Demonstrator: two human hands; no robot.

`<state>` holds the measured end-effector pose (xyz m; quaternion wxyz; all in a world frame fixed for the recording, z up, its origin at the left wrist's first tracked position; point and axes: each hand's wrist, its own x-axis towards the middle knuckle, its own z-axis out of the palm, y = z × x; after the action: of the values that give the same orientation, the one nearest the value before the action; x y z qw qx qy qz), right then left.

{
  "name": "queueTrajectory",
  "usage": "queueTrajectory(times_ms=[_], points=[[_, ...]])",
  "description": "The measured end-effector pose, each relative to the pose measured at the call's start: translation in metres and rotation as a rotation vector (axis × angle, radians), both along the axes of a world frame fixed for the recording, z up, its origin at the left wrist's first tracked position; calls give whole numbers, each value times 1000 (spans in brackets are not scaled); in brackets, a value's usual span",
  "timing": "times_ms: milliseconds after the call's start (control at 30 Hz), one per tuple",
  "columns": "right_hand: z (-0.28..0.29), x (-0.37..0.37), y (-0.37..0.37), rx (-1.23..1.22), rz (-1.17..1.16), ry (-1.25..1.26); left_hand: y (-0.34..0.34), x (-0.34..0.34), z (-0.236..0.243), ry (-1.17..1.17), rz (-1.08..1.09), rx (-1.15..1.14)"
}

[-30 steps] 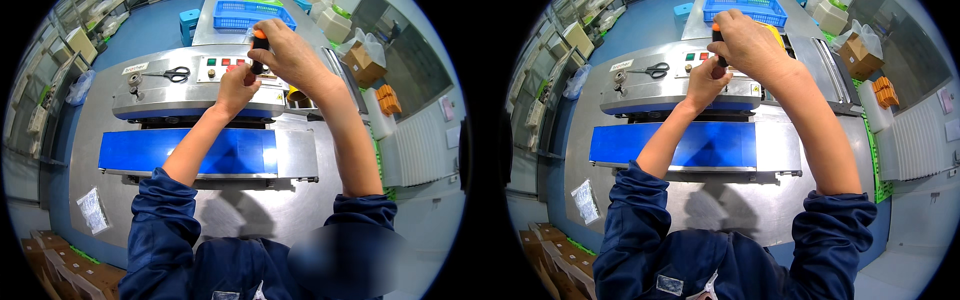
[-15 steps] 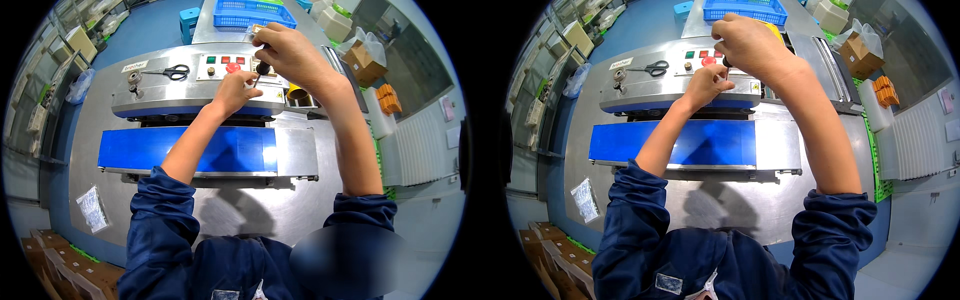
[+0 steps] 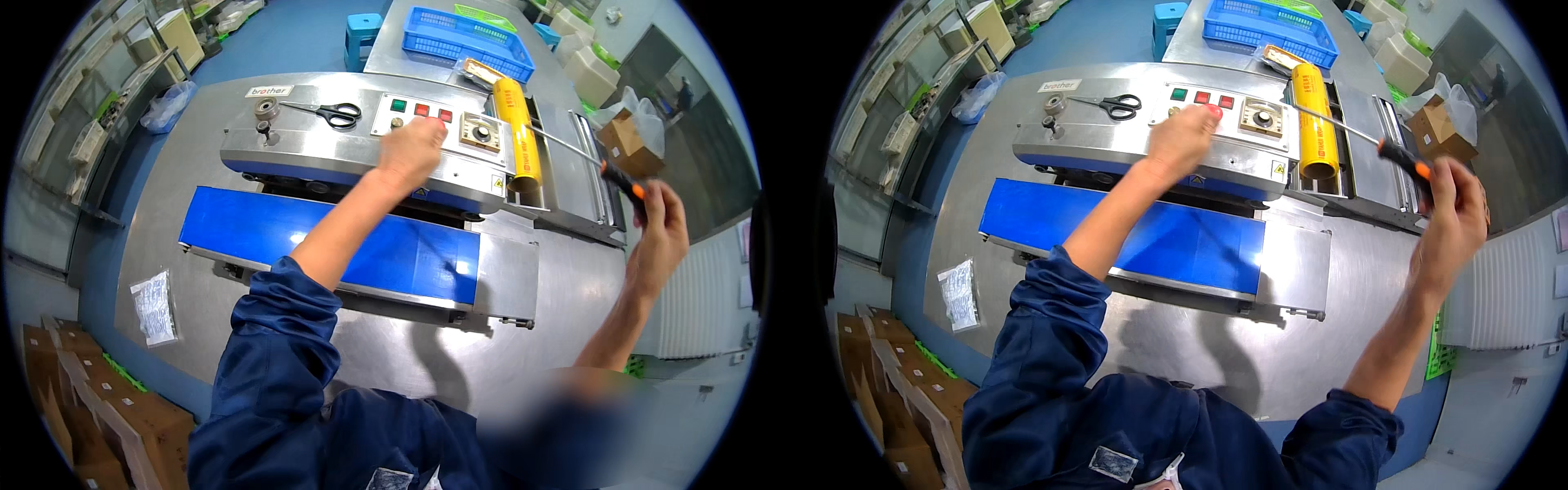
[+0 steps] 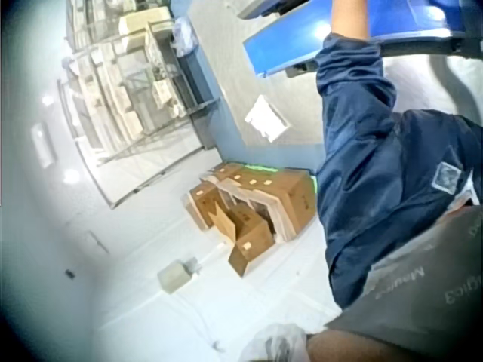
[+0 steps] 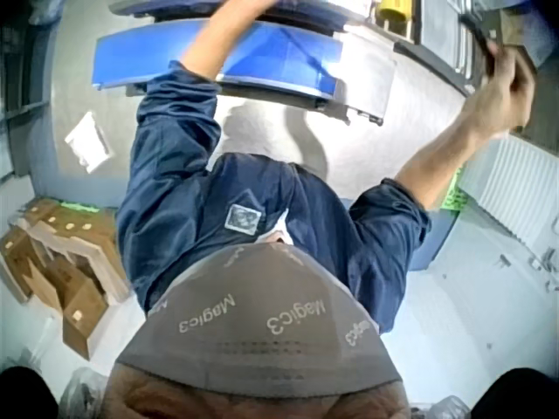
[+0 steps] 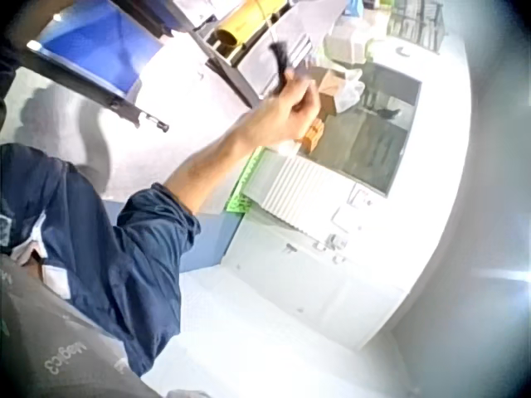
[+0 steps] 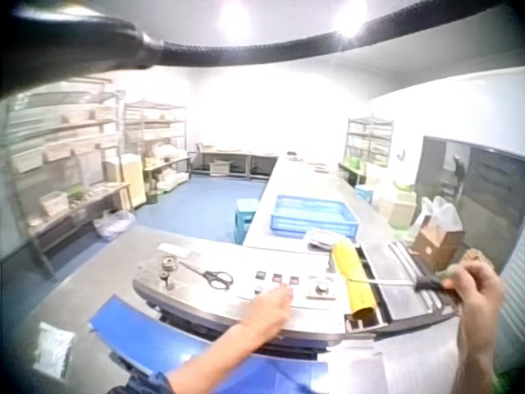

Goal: The person uses a screwdriver to remove screws from a Brother label printer, opens the machine's cover, and adjusts internal components. Afterward, the person retrieves a notebook and pen, opens the notebook, and writes notes on the page.

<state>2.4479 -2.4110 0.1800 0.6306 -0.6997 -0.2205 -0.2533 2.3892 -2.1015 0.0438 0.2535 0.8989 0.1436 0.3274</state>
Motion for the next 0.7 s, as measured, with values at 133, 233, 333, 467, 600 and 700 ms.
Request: queueTrajectory(times_ms=[133,233,333,467,600,700], points=[[-34,-5,-64,202,-9,266,83,-11,0,31,337,-53],[-54,-9,-87,326,-72,410,112,-17,0,221,382,-43],[-70,-16,-98,380,-5,502,136,-30,-8,145,387,56],[-98,-22,-128,447,76,588,137,-48,-14,60,226,285],[-122,-25,-134,511,63,696,144,-49,-35,273,116,297],[-129,-27,-132,541,79,723,140,-35,-35,356,129,252]])
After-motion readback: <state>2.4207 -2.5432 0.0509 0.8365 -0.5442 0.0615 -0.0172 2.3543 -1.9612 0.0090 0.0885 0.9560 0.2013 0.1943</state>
